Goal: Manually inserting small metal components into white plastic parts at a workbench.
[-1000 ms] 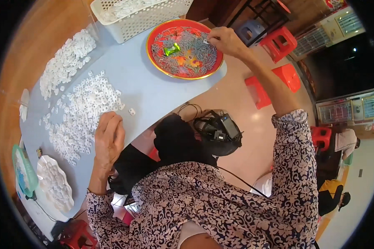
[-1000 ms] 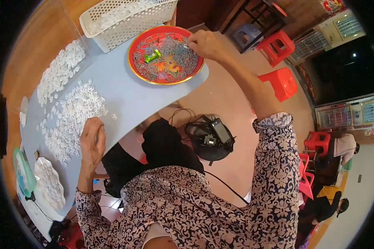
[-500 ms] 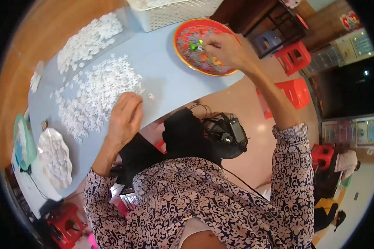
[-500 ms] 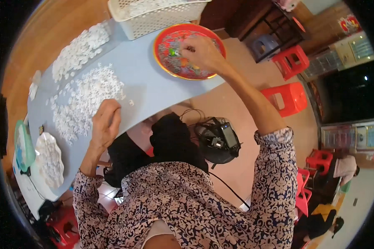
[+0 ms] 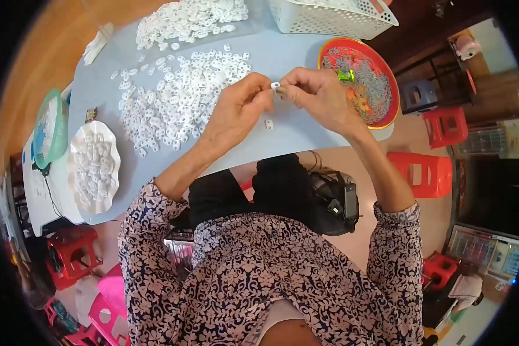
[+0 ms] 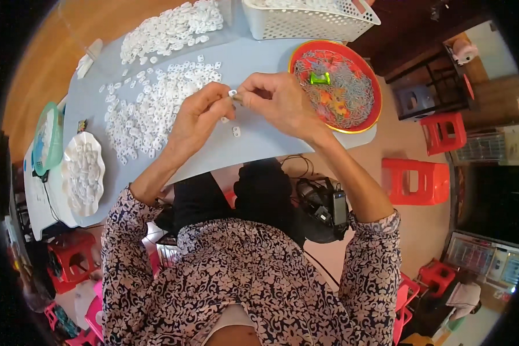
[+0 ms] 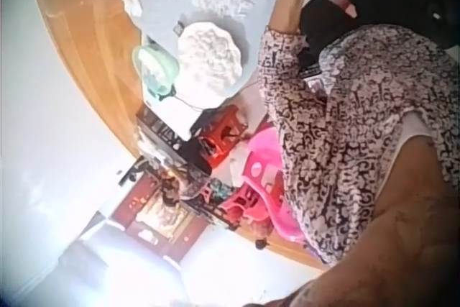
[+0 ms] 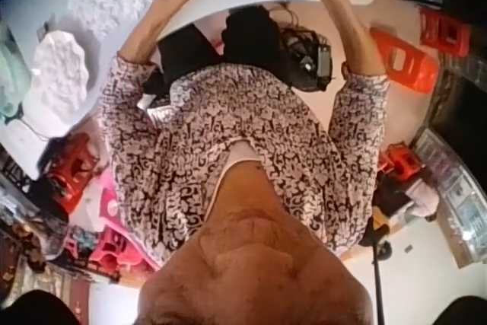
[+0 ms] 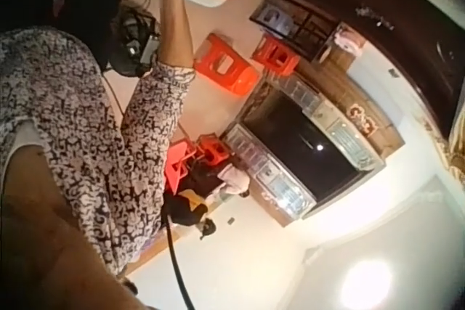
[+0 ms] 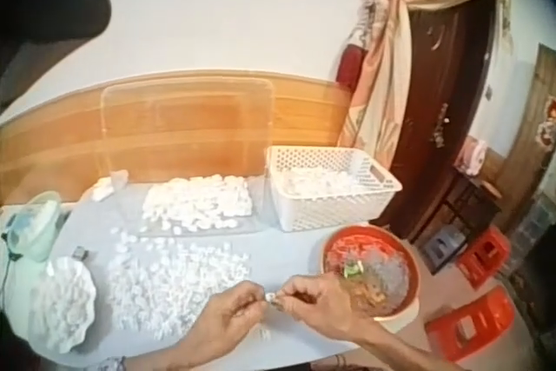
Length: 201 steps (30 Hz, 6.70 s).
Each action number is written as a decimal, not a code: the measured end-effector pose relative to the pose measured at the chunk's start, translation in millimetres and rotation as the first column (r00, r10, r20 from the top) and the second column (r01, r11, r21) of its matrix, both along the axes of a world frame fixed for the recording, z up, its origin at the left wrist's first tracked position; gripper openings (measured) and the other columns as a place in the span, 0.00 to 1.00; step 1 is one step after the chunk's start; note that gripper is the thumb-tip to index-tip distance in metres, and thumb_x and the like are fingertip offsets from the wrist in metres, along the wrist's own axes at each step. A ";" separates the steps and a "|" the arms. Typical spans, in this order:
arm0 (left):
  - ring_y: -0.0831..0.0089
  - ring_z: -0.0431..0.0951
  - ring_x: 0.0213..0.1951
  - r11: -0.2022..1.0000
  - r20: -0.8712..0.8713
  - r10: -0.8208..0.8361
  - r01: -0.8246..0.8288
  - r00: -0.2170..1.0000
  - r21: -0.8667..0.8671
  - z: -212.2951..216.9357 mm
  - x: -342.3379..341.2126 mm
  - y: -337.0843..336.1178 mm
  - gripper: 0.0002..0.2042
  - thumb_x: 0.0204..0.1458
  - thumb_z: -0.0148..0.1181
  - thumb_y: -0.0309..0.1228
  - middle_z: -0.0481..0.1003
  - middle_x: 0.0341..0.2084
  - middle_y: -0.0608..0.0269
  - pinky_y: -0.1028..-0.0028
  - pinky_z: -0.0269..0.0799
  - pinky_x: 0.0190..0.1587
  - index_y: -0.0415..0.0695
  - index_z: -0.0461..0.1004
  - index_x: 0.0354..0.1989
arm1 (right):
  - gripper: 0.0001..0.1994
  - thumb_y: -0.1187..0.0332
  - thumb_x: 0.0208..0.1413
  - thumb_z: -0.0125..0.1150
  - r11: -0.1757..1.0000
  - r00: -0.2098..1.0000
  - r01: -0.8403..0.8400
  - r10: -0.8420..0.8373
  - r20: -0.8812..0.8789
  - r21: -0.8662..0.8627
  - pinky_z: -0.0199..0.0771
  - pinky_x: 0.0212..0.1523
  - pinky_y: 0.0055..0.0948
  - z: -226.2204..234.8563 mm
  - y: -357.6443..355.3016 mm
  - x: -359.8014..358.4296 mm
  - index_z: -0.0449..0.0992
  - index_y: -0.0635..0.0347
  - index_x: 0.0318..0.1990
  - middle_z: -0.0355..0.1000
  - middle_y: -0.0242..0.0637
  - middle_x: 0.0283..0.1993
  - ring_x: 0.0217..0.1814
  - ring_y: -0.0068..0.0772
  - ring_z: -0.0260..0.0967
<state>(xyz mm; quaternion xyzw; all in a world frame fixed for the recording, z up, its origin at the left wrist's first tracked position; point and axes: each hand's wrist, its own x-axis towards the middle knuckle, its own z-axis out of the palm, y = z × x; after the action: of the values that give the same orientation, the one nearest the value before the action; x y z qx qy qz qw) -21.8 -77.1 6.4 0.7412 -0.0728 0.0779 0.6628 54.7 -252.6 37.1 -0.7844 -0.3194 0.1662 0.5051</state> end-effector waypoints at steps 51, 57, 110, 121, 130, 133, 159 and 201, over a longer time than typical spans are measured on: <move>0.83 0.67 0.23 0.991 -0.103 -0.032 0.045 0.994 0.125 -14.7 10.6 15.4 0.04 0.52 0.54 0.25 0.70 0.18 0.65 0.79 0.63 0.26 0.37 0.72 0.34 | 0.04 0.73 0.57 0.56 0.960 0.986 0.098 -0.057 -0.159 0.261 0.60 0.27 0.14 -55.3 21.0 -2.0 0.74 0.64 0.33 0.68 0.22 0.25 0.27 0.10 0.59; 0.86 0.68 0.25 1.000 -0.156 0.027 -0.029 0.987 -0.008 -17.1 7.4 12.3 0.04 0.55 0.52 0.25 0.71 0.19 0.70 0.82 0.62 0.29 0.39 0.73 0.33 | 0.07 0.68 0.59 0.56 0.942 0.983 0.064 -0.003 -0.184 0.328 0.58 0.24 0.15 -52.2 21.9 -1.0 0.73 0.63 0.33 0.66 0.22 0.25 0.25 0.09 0.57; 0.56 0.67 0.40 0.611 0.358 -0.267 -0.130 0.895 0.781 -17.2 14.4 32.3 0.07 0.39 0.56 0.19 0.65 0.34 0.53 0.64 0.65 0.44 0.37 0.66 0.27 | 0.08 0.67 0.46 0.63 0.930 0.743 0.221 0.036 0.669 -0.295 0.62 0.42 0.39 -28.6 -129.6 92.0 0.72 0.59 0.28 0.69 0.33 0.31 0.37 0.40 0.64; 0.57 0.66 0.40 0.680 0.433 -0.183 -0.205 0.883 0.704 -8.5 3.4 40.3 0.09 0.37 0.57 0.16 0.65 0.32 0.55 0.64 0.65 0.44 0.37 0.68 0.29 | 0.29 0.53 0.44 0.67 0.814 0.854 0.249 0.072 0.516 -0.525 0.66 0.54 0.37 -5.9 -103.9 91.1 0.70 0.55 0.53 0.67 0.42 0.50 0.55 0.42 0.65; 0.55 0.67 0.46 0.715 0.442 -0.213 -0.169 0.871 0.678 -14.2 -3.4 32.1 0.11 0.39 0.58 0.15 0.67 0.32 0.55 0.64 0.67 0.46 0.37 0.69 0.33 | 0.21 0.67 0.42 0.68 0.856 0.879 0.044 0.213 0.428 -0.516 0.69 0.46 0.32 -5.9 -90.2 87.2 0.73 0.58 0.46 0.67 0.39 0.47 0.46 0.37 0.68; 0.55 0.68 0.45 0.721 0.434 -0.199 -0.168 0.879 0.672 -13.5 -1.8 29.3 0.11 0.40 0.58 0.15 0.67 0.31 0.55 0.64 0.68 0.46 0.36 0.70 0.33 | 0.14 0.72 0.43 0.66 0.908 0.856 0.023 0.198 0.478 -0.418 0.71 0.37 0.28 -17.1 -97.3 99.9 0.75 0.60 0.40 0.69 0.36 0.39 0.37 0.31 0.68; 0.57 0.69 0.44 0.737 0.435 -0.190 -0.165 0.880 0.655 -16.1 -5.9 28.7 0.11 0.39 0.60 0.15 0.68 0.32 0.54 0.66 0.68 0.43 0.37 0.71 0.34 | 0.11 0.73 0.39 0.64 0.896 0.830 0.045 0.212 0.516 -0.441 0.68 0.31 0.30 -13.9 -92.3 102.9 0.74 0.62 0.34 0.69 0.37 0.28 0.29 0.31 0.66; 0.71 0.70 0.28 0.949 0.202 0.176 -0.221 0.963 0.225 7.0 -7.8 47.6 0.05 0.51 0.53 0.22 0.73 0.28 0.59 0.74 0.67 0.33 0.36 0.71 0.35 | 0.06 0.75 0.49 0.58 0.954 0.830 -0.028 0.189 0.525 -0.298 0.70 0.29 0.27 -34.6 39.2 64.3 0.76 0.64 0.34 0.72 0.40 0.28 0.27 0.30 0.71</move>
<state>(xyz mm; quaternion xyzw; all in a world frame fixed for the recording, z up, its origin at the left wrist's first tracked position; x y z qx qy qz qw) -29.6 -29.5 13.4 0.8109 -0.0660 0.2012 0.5455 119.0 -213.4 2.5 -0.8423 -0.4683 0.0069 0.2669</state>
